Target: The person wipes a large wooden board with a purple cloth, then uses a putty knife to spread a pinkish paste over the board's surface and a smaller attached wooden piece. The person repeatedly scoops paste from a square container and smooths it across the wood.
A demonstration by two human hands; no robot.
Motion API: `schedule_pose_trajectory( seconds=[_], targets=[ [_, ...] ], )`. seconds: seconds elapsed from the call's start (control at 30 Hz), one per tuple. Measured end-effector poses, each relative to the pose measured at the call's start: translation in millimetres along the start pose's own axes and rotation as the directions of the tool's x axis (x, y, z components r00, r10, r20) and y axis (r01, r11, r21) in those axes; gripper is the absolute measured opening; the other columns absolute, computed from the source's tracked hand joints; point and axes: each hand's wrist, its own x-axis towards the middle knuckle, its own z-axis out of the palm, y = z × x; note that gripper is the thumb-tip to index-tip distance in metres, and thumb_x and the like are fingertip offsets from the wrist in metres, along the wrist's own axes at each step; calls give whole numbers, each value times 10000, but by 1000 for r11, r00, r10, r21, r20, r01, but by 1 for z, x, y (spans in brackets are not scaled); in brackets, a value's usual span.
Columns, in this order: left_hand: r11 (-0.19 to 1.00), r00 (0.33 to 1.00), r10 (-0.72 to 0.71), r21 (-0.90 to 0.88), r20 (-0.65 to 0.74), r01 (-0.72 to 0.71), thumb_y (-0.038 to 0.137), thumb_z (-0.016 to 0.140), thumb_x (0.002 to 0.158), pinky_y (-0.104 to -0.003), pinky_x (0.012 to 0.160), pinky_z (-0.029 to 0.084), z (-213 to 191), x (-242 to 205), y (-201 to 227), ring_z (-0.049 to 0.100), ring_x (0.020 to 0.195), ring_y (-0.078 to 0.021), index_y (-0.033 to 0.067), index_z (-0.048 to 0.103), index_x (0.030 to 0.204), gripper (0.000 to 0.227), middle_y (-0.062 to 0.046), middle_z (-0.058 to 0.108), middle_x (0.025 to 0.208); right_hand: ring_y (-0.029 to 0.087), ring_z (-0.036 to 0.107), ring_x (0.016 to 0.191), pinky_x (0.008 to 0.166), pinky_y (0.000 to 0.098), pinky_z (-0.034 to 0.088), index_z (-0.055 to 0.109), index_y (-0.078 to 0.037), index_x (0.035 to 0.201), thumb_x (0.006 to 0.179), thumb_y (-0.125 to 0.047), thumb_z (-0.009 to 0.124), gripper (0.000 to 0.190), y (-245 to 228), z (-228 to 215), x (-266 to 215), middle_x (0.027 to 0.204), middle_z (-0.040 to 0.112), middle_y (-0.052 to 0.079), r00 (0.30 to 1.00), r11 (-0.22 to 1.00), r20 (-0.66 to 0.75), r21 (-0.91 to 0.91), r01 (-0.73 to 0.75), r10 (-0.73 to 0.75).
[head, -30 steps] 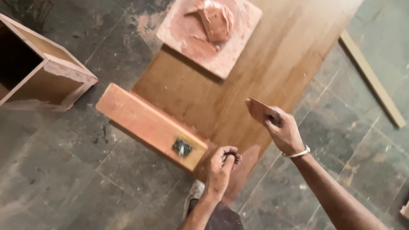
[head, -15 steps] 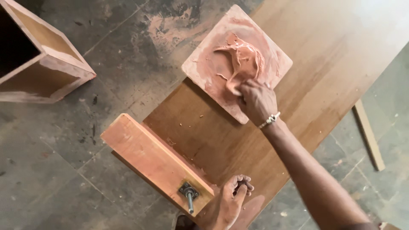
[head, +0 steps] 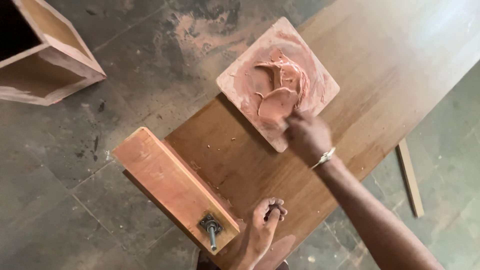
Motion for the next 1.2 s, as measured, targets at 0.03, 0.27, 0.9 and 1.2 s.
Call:
schedule_pose_trajectory(
  seconds=[0.03, 0.27, 0.9, 1.2],
  targets=[
    [1000, 999, 8, 13, -35, -8, 54, 538, 972, -258, 800, 543, 2, 2, -2, 650, 856, -113, -8, 638, 1116, 186, -50, 699, 931, 271, 649, 955, 817, 430, 517, 765, -129, 1048, 803, -124, 709, 251, 12, -6, 6, 1085, 719, 45, 997, 999, -76, -45, 9, -12],
    [977, 966, 213, 6, -149, -214, 72, 547, 1015, -256, 759, 519, 20, 16, -36, 617, 815, -108, -11, 632, 1079, 135, -47, 669, 911, 210, 666, 1063, 912, 408, 490, 773, -137, 1002, 845, -167, 711, 171, 42, 4, 10, 1057, 755, 9, 953, 953, 43, -20, 301, -300],
    [922, 868, 374, 231, -327, -310, 64, 530, 1012, -248, 781, 520, 70, 2, -107, 635, 904, -100, -20, 633, 1193, 224, -63, 696, 1042, 245, 499, 1359, 1166, 486, 379, 646, -335, 1380, 737, -5, 618, 723, 125, 68, -325, 1445, 597, 41, 926, 930, 126, -49, 364, -356],
    [955, 915, 272, 202, -298, -219, 126, 545, 1006, -237, 740, 500, 71, -6, -99, 655, 899, -96, 39, 645, 1195, 231, -32, 712, 1050, 221, 588, 1177, 948, 443, 469, 678, -189, 1278, 764, -106, 681, 521, 148, 17, -268, 1290, 655, -4, 994, 967, 48, -231, 107, -98]
  ],
)
